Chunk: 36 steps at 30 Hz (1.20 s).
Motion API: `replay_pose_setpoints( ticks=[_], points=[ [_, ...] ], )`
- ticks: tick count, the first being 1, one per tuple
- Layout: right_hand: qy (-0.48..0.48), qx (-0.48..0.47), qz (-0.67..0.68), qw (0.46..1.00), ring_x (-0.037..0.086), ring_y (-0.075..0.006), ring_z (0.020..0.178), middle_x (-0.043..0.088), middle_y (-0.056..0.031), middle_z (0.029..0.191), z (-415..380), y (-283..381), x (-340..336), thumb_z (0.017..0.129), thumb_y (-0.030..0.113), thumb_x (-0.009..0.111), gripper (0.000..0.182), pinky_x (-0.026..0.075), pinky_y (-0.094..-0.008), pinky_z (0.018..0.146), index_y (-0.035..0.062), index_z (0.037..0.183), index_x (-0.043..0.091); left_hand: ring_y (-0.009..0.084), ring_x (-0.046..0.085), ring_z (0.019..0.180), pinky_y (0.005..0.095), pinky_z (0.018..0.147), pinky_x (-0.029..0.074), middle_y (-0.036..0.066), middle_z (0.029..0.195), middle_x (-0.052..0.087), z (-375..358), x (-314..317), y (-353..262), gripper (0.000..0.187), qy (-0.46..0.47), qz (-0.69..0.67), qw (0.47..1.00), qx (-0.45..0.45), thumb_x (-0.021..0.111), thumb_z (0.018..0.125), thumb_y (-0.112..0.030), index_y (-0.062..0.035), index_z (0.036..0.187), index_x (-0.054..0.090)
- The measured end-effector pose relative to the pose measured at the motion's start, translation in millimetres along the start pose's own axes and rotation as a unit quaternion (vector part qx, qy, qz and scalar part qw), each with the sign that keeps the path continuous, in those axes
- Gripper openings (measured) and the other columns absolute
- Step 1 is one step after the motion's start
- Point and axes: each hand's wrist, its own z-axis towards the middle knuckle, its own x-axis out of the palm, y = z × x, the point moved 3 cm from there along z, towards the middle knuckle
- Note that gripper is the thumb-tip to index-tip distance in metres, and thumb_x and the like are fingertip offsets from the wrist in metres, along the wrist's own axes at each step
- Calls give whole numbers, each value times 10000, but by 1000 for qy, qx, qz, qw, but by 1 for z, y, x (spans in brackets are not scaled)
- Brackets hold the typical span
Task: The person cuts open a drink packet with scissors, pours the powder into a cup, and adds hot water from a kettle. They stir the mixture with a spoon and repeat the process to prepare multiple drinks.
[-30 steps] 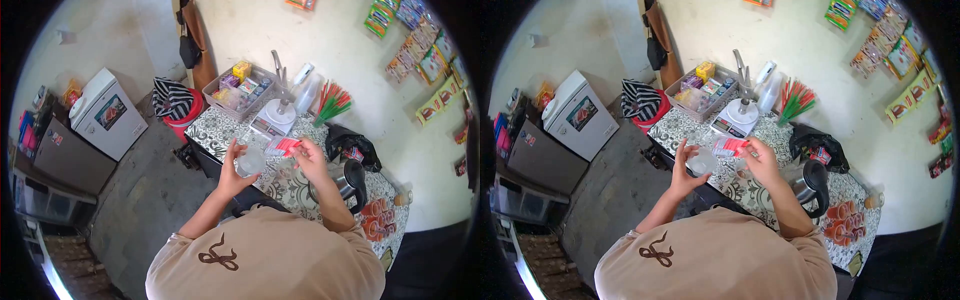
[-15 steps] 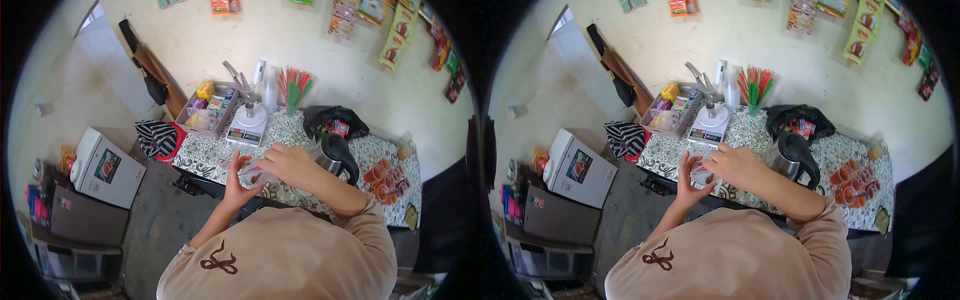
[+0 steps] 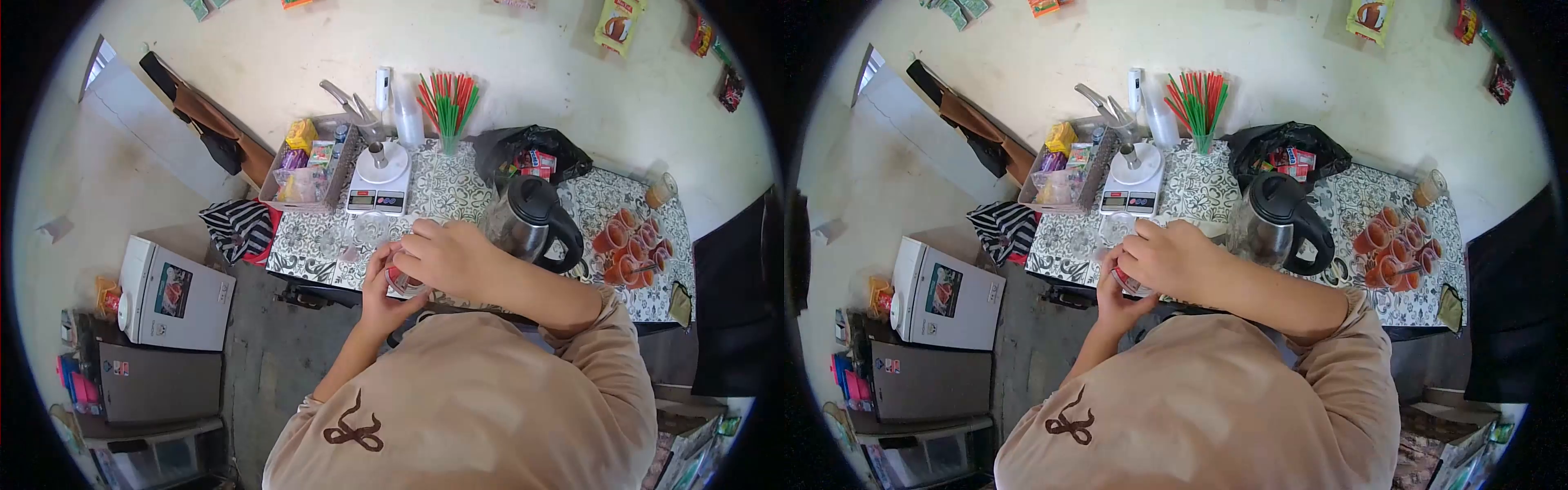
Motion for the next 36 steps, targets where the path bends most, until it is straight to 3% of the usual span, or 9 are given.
replay_pose_setpoints(
  ticks=[8, 11, 17, 21, 23, 26, 29, 32, 36],
  points=[
    [49, 39, 82, 995, 557, -161, 901, 591, 9, 890, -11, -7, 17, 752, 160, 557, 206, 368, -393, 867, 171, 958, 571, 284, 490, 1100, 391, 898, 436, 151, 1224, 434, 0, 1, 13, 506, -12, -41, 999, -29, 790, 554, -70, -36, 1020, 597],
    [118, 66, 94, 986, 577, -172, 837, 598, -4, 832, -14, -13, 21, 764, 152, 552, 244, 369, -410, 866, 175, 1007, 571, 295, 495, 1089, 389, 895, 434, 168, 1204, 451, 3, 0, 14, 533, -1, -29, 999, -34, 792, 534, -66, -40, 1015, 563],
    [90, 46, 110, 989, 594, -192, 776, 609, -25, 775, -18, -22, 9, 720, 114, 563, 226, 390, -358, 841, 130, 941, 606, 241, 443, 1132, 375, 936, 391, 149, 1243, 416, 10, 2, 22, 680, 25, -89, 993, -75, 786, 557, -40, -46, 1139, 435],
    [24, 110, 166, 980, 593, -222, 732, 612, -51, 778, -21, -30, -12, 703, 88, 565, 181, 412, -330, 770, 102, 875, 623, 293, 470, 1102, 388, 905, 402, 187, 1207, 445, 28, 11, 13, 730, 30, -69, 996, -55, 775, 541, -49, -32, 1166, 398],
    [-4, 146, 184, 972, 592, -243, 711, 608, -67, 752, -27, -34, -15, 704, 68, 567, 165, 423, -343, 734, 77, 858, 626, 257, 463, 1082, 380, 910, 384, 170, 1217, 430, 33, 20, 8, 819, 11, -123, 990, -71, 778, 565, -45, -53, 1250, 328],
    [44, 188, 188, 963, 587, -281, 681, 596, -103, 708, -38, -40, -14, 695, 27, 558, 167, 445, -371, 668, 28, 845, 629, 238, 463, 1055, 373, 914, 375, 158, 1211, 433, 40, 29, 1, 954, 22, -137, 988, -73, 779, 584, -51, -68, 1346, 206],
    [5, 214, 207, 955, 606, -245, 653, 610, -107, 700, -49, -52, -19, 759, -7, 529, 137, 460, -355, 590, -8, 858, 624, 237, 464, 1054, 370, 919, 368, 158, 1204, 437, 48, 35, -9, 968, 53, -127, 987, -79, 782, 585, -56, -66, 1354, 195],
    [69, 417, 431, 798, 618, -185, 637, 626, -81, 708, -63, -76, -14, 843, 8, 488, 133, 466, -301, 554, -21, 855, 617, 234, 466, 1051, 368, 919, 363, 150, 1204, 438, 54, 41, -19, 965, 46, -139, 984, -105, 781, 586, -59, -61, 1353, 195],
    [-67, 506, 730, 455, 626, -193, 640, 631, -108, 826, -83, -106, -31, 882, 79, 485, 173, 499, -285, 597, -19, 1011, 547, 226, 472, 1029, 362, 902, 375, 132, 1197, 445, 55, 36, -17, 965, 21, -131, 988, -73, 778, 584, -57, -61, 1352, 194]
  ],
)
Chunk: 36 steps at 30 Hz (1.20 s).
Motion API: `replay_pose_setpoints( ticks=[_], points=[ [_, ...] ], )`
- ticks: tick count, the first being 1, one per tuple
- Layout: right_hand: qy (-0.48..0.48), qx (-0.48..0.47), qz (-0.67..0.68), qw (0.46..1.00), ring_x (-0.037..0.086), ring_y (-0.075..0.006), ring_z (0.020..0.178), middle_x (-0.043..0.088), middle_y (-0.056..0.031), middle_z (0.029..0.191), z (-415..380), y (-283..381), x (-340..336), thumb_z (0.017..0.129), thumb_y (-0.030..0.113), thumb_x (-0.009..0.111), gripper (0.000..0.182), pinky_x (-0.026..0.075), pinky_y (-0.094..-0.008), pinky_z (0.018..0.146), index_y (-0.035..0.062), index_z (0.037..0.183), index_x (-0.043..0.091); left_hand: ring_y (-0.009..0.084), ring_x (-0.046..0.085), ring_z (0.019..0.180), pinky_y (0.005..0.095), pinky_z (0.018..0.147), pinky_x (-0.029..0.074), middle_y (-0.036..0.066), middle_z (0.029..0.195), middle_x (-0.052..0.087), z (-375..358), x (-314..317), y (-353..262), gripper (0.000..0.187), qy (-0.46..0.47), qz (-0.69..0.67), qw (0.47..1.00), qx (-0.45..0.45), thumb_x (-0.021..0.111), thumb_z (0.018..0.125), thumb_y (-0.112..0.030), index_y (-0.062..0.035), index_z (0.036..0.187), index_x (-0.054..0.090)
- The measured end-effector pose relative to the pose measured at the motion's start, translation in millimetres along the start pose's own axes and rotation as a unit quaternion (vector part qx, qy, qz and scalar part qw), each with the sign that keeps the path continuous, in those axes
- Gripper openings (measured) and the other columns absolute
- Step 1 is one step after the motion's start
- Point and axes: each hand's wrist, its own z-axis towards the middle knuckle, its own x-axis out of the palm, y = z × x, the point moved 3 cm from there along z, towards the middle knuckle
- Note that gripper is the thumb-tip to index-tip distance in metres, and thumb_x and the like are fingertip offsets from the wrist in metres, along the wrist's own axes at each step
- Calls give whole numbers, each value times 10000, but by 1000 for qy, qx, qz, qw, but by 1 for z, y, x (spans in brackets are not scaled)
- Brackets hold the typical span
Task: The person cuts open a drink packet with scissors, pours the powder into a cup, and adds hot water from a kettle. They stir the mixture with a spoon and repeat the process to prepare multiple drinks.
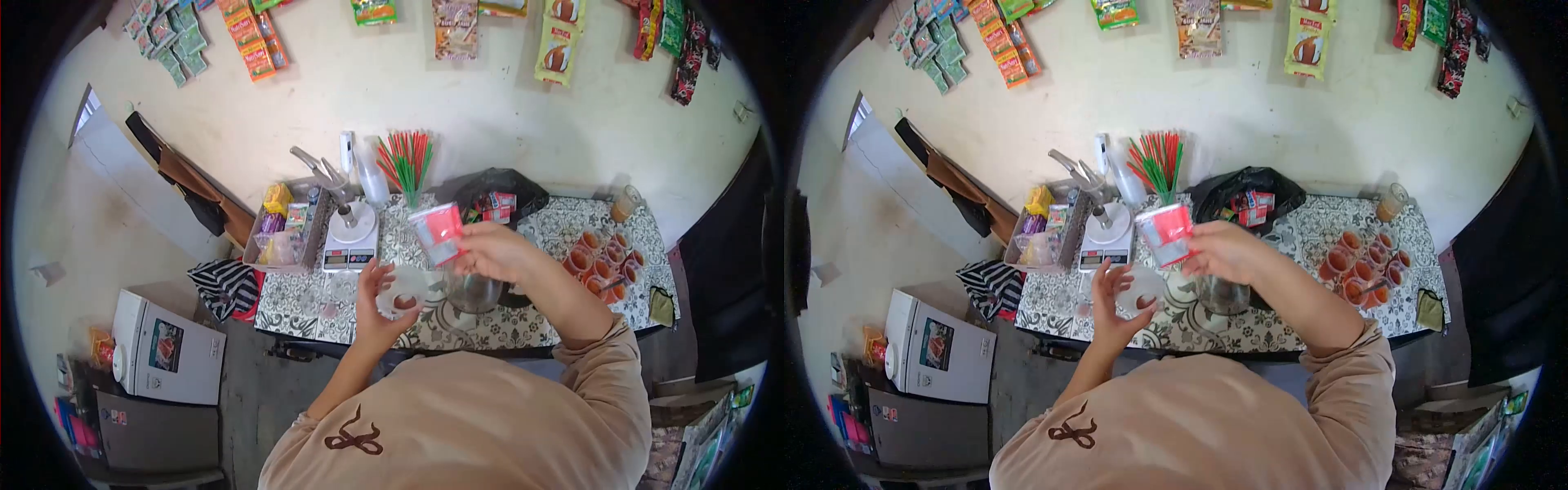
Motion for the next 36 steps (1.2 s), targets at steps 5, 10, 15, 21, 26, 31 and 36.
replay_pose_setpoints(
  ticks=[5, 10, 15, 21, 26, 31, 36],
  points=[
    [-111, -86, -24, 990, 605, -185, 618, 586, -77, 793, 23, 48, -93, 876, 152, 490, 183, 476, -302, 530, 22, 990, 550, 225, 483, 1008, 374, 872, 403, 128, 1199, 449, -22, -19, 10, 976, -52, 40, 998, -7, 768, 574, -39, -89, 1357, 189],
    [-250, -6, -124, 960, 511, -133, 521, 539, -36, 636, 118, 12, -269, 853, 172, 503, 121, 342, -262, 431, 79, 798, 556, 240, 477, 1020, 382, 874, 401, 146, 1198, 435, -52, -32, 17, 986, -92, 19, 993, -77, 766, 591, -43, -75, 1361, 151],
    [-405, 36, -146, 902, 537, -167, 564, 548, -56, 643, 149, -20, -296, 848, 269, 517, 212, 364, -291, 449, 83, 764, 573, 240, 478, 1022, 388, 880, 400, 153, 1210, 431, -70, -40, 11, 990, -124, 28, 989, -73, 776, 588, -41, -78, 1360, 158],
    [-442, 6, -519, 732, 556, -348, 1035, 596, -217, 1036, 141, -12, -281, 840, 567, 459, 648, 458, -473, 798, 8, 1160, 531, 242, 478, 1029, 381, 894, 392, 171, 1213, 432, -87, -45, 2, 997, -149, 54, 985, -74, 792, 587, -60, -71, 1360, 164],
    [-161, -56, -296, 940, 562, -210, 943, 589, -121, 1039, -9, -13, -168, 831, 629, 421, 736, 446, -338, 812, -20, 1169, 509, 234, 473, 1034, 376, 911, 380, 170, 1215, 434, -105, -40, 5, 988, -177, 44, 978, -102, 798, 604, -104, -60, 1361, 165],
    [-202, -206, -362, 887, 563, -154, 714, 613, -96, 831, -60, -62, -124, 769, 336, 671, 423, 452, -295, 667, -25, 961, 562, 237, 464, 1035, 384, 916, 375, 142, 1215, 429, -109, -19, 11, 953, -154, 27, 978, -141, 790, 612, -93, -67, 1350, 185],
    [-361, -215, -346, 839, 533, -129, 590, 570, -74, 625, -49, -101, -132, 636, 170, 776, 324, 425, -274, 566, -37, 786, 577, 240, 464, 1045, 379, 907, 385, 146, 1217, 427, -92, -3, 6, 960, -119, 0, 986, -118, 780, 616, -60, -77, 1356, 169]
  ],
)
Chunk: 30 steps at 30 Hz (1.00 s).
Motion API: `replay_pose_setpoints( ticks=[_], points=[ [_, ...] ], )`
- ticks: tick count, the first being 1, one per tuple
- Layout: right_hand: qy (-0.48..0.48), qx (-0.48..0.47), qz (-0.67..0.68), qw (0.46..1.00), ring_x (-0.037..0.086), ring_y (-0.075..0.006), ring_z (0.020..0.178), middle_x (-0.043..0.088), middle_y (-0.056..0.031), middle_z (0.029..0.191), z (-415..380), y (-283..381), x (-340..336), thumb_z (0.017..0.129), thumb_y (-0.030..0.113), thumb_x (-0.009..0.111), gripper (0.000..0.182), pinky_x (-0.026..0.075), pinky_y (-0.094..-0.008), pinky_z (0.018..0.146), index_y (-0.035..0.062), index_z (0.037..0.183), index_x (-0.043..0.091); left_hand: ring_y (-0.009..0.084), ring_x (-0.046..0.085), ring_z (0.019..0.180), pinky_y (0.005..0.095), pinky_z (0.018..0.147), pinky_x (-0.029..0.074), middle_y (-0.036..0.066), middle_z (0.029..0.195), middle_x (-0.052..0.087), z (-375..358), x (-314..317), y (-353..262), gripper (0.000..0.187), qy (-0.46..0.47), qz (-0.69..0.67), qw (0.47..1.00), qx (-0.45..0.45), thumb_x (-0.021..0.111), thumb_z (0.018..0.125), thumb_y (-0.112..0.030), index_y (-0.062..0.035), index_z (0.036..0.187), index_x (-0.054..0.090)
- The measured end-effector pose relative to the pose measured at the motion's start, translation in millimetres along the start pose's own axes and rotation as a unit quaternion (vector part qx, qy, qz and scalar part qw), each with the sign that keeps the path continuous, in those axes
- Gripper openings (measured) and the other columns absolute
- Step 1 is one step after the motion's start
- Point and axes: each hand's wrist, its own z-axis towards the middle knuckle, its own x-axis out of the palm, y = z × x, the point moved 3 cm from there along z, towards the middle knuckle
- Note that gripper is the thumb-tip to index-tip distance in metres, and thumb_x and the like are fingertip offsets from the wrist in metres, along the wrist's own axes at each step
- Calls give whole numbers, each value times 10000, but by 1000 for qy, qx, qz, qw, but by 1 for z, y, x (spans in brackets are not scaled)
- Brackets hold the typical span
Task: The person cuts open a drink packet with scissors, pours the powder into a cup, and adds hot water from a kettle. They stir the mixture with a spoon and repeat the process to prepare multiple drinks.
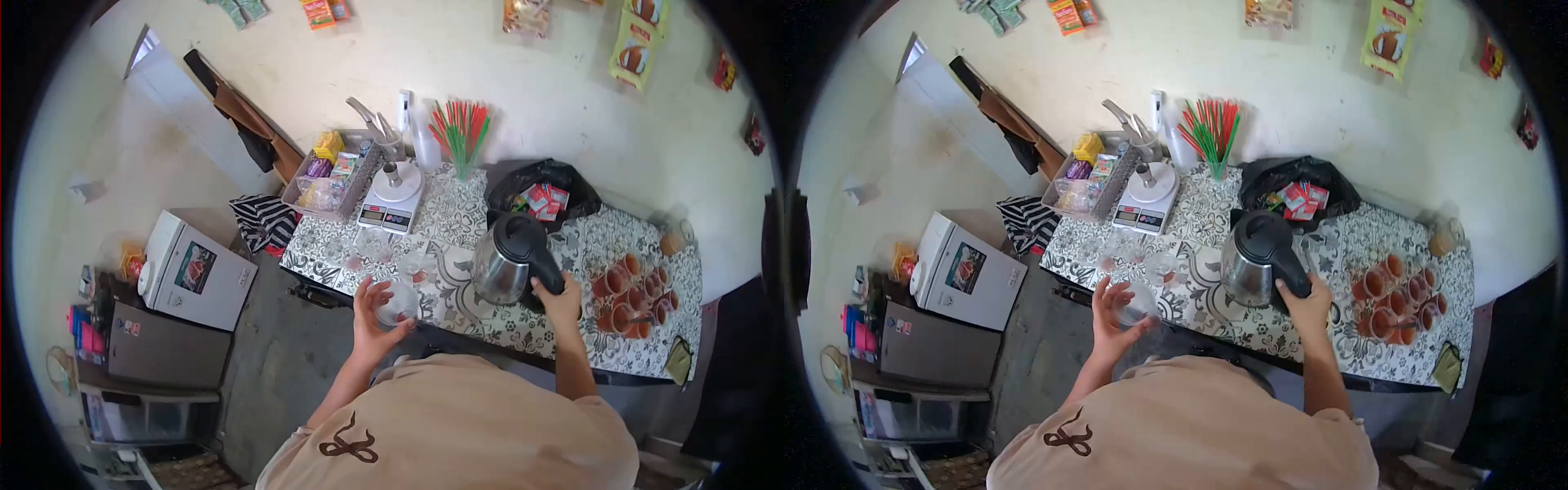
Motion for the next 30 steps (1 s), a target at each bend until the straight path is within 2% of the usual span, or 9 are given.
replay_pose_setpoints(
  ticks=[1, 4, 5, 9, 17, 20, 21, 24, 30],
  points=[
    [-45, -1, 37, 998, 516, -120, 574, 574, -64, 632, -4, 2, 6, 623, 108, 739, 252, 422, -268, 559, -38, 765, 591, 232, 464, 1043, 376, 910, 387, 142, 1218, 426, 1, 3, 1, 966, 7, -14, 1000, 0, 782, 615, -59, -86, 1359, 165],
    [-77, 33, 81, 993, 507, -111, 571, 583, -44, 644, -9, 24, 4, 606, 59, 677, 218, 424, -270, 557, -35, 789, 608, 231, 466, 1053, 377, 931, 371, 144, 1200, 456, 10, 9, -4, 974, 34, -12, 999, 11, 779, 616, -55, -91, 1362, 154],
    [-70, 30, 64, 995, 497, -93, 573, 573, -17, 644, -4, 18, 0, 589, 35, 633, 228, 421, -254, 558, -32, 806, 618, 234, 474, 1053, 374, 926, 375, 154, 1190, 470, 11, 9, -4, 969, 41, 1, 999, 22, 774, 617, -58, -77, 1360, 153],
    [-34, -22, 55, 998, 489, -75, 576, 558, -6, 635, -3, 49, -29, 573, 37, 639, 209, 402, -235, 543, -24, 772, 620, 243, 496, 1045, 373, 915, 387, 161, 1169, 503, 23, 10, -3, 976, 47, 17, 997, 63, 785, 601, -80, -58, 1355, 165],
    [98, -172, -170, 965, 531, -102, 564, 529, -27, 562, -12, 184, -81, 517, 32, 639, 165, 414, -247, 536, -14, 661, 571, 241, 477, 1083, 377, 959, 350, 150, 1170, 487, 51, 29, -11, 1035, 91, -10, 992, 87, 792, 550, -30, -69, 1363, 153],
    [151, -62, -186, 969, 531, -109, 553, 513, -26, 541, -17, 218, -75, 519, 42, 640, 157, 415, -255, 527, -12, 648, 568, 248, 489, 1087, 376, 948, 373, 153, 1168, 487, 56, 39, -14, 1039, 121, -30, 987, 99, 799, 551, -47, -66, 1363, 151],
    [168, -61, -209, 961, 544, -124, 539, 506, -53, 523, -18, 225, -73, 526, 55, 643, 164, 416, -273, 515, -15, 656, 571, 250, 491, 1088, 376, 947, 377, 155, 1167, 488, 57, 43, -12, 1036, 128, -40, 986, 99, 798, 551, -48, -65, 1362, 154],
    [229, -113, -305, 917, 472, -78, 530, 499, -32, 542, -21, 245, -62, 510, 19, 612, 175, 369, -227, 502, -23, 675, 575, 259, 497, 1094, 383, 944, 388, 158, 1157, 496, 59, 49, -6, 1013, 141, -12, 981, 133, 797, 560, -71, -56, 1358, 173],
    [254, -91, -367, 890, 522, -114, 530, 537, -76, 543, -26, 264, -37, 534, 38, 606, 173, 397, -268, 503, -19, 696, 595, 268, 487, 1120, 398, 980, 344, 155, 1168, 508, 54, 56, 1, 1006, 187, -1, 973, 135, 798, 559, -95, -45, 1360, 191]
  ],
)
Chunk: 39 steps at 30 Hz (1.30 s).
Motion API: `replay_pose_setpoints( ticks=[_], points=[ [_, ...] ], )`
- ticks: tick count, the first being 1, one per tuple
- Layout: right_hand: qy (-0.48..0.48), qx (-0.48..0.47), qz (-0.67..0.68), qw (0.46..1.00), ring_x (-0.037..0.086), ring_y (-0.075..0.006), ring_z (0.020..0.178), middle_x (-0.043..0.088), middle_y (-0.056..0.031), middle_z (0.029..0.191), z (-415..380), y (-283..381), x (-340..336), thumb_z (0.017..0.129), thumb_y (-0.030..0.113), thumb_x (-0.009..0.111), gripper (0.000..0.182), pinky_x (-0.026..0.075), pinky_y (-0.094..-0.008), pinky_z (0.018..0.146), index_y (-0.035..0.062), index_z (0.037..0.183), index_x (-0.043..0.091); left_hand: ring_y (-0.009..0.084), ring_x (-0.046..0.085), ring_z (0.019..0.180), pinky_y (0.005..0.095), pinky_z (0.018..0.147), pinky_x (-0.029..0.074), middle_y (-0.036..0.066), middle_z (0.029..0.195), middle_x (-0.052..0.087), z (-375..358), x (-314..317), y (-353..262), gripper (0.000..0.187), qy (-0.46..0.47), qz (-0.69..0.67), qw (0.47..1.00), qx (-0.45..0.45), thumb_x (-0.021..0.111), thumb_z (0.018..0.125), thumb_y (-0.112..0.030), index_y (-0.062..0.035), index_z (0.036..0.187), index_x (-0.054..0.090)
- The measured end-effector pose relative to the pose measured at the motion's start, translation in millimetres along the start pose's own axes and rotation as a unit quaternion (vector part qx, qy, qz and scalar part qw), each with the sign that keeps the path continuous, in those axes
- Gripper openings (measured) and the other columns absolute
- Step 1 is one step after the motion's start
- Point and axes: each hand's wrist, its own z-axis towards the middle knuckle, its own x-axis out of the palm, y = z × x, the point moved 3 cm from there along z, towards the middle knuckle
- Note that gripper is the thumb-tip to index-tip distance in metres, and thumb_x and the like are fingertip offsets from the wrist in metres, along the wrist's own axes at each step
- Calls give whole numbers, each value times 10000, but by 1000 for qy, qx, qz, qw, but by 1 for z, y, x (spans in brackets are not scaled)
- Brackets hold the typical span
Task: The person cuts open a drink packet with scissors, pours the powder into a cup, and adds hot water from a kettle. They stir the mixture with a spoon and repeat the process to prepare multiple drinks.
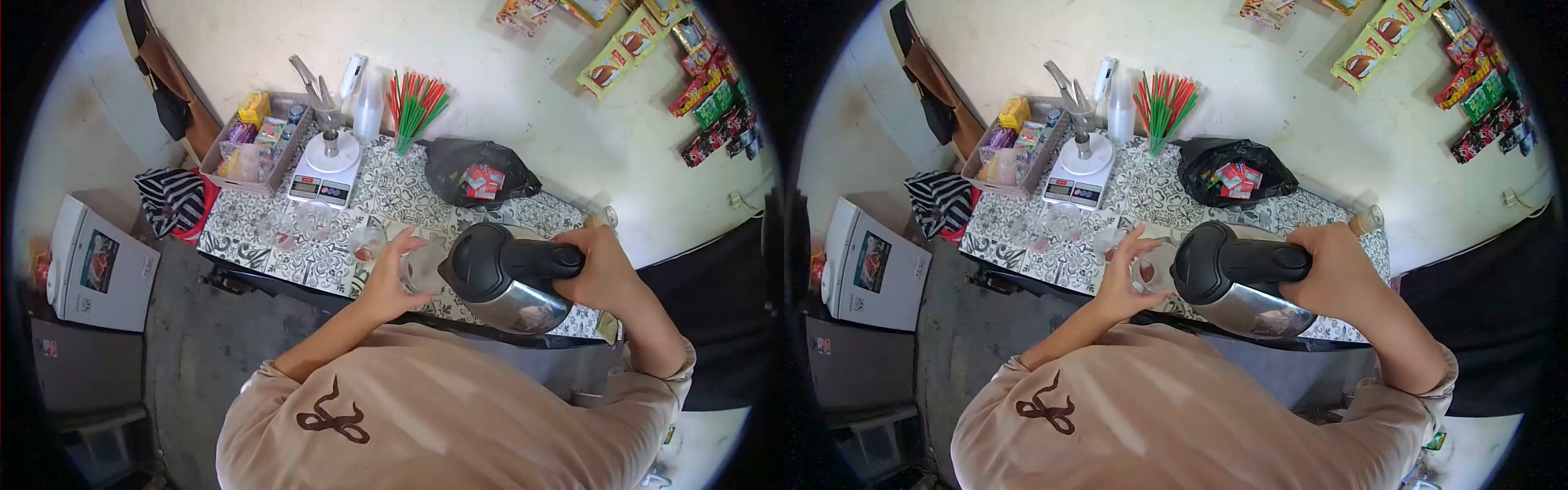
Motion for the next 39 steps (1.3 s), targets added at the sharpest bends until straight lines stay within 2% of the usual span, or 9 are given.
replay_pose_setpoints(
  ticks=[3, 6, 9, 12, 15, 18, 28, 37, 39],
  points=[
    [26, -3, -42, 999, 598, -319, 596, 569, -175, 598, 4, 11, 4, 552, 82, 647, 161, 447, -350, 546, 0, 683, 601, 276, 483, 1088, 388, 951, 358, 140, 1164, 511, -4, 6, 6, 991, 10, -37, 999, -16, 799, 560, -108, -40, 1355, 212],
    [42, -51, -140, 988, 593, -358, 643, 579, -178, 618, 7, 23, 7, 548, 97, 649, 156, 466, -389, 595, 7, 666, 599, 285, 477, 1077, 381, 932, 371, 137, 1163, 509, -5, 7, 6, 991, 25, -62, 998, -19, 798, 562, -108, -43, 1358, 210],
    [80, -27, -159, 984, 588, -362, 677, 580, -178, 635, 10, 28, 11, 541, 104, 650, 154, 470, -413, 640, 13, 653, 596, 254, 478, 1093, 373, 947, 367, 137, 1163, 513, -11, 14, 9, 998, 38, -111, 992, -50, 793, 552, -75, -51, 1363, 212],
    [76, -60, -145, 985, 584, -325, 569, 561, -177, 581, 11, 29, 13, 548, 56, 655, 151, 439, -337, 532, -3, 668, 583, 239, 479, 1105, 365, 955, 362, 144, 1159, 515, -14, 19, 14, 1014, 51, -120, 990, -49, 788, 544, -48, -55, 1371, 202],
    [74, -43, -139, 987, 584, -319, 563, 558, -174, 577, 11, 28, 14, 549, 54, 652, 153, 435, -332, 531, -1, 676, 587, 240, 482, 1104, 361, 956, 359, 152, 1159, 513, -13, 20, 17, 1028, 64, -122, 990, -41, 785, 542, -36, -56, 1378, 188],
    [100, 24, -143, 984, 580, -357, 694, 573, -178, 655, 11, 31, 11, 554, 97, 648, 162, 465, -404, 657, 2, 672, 592, 240, 487, 1098, 358, 959, 354, 154, 1163, 512, -14, 22, 17, 1036, 63, -137, 987, -54, 783, 540, -32, -54, 1381, 179],
    [82, 38, -150, 985, 596, -356, 658, 582, -189, 636, 8, 29, 3, 569, 92, 648, 134, 471, -397, 614, 8, 659, 594, 237, 493, 1088, 348, 933, 384, 155, 1174, 505, -12, 27, 17, 1018, 83, -187, 968, -142, 791, 552, -50, -68, 1380, 198],
    [68, 39, -150, 986, 594, -358, 656, 582, -195, 639, 8, 13, -1, 577, 98, 649, 146, 473, -390, 614, 9, 685, 609, 249, 483, 1115, 362, 973, 365, 154, 1170, 500, -13, 34, 32, 986, 63, -173, 973, -139, 784, 570, -50, -58, 1370, 209],
    [61, 35, -135, 988, 594, -358, 653, 581, -196, 635, 8, 11, -2, 577, 100, 647, 151, 472, -389, 611, 7, 690, 611, 255, 513, 1029, 358, 902, 422, 164, 1174, 463, -13, 37, 38, 976, 49, -128, 985, -101, 783, 566, -35, -76, 1365, 224]
  ],
)
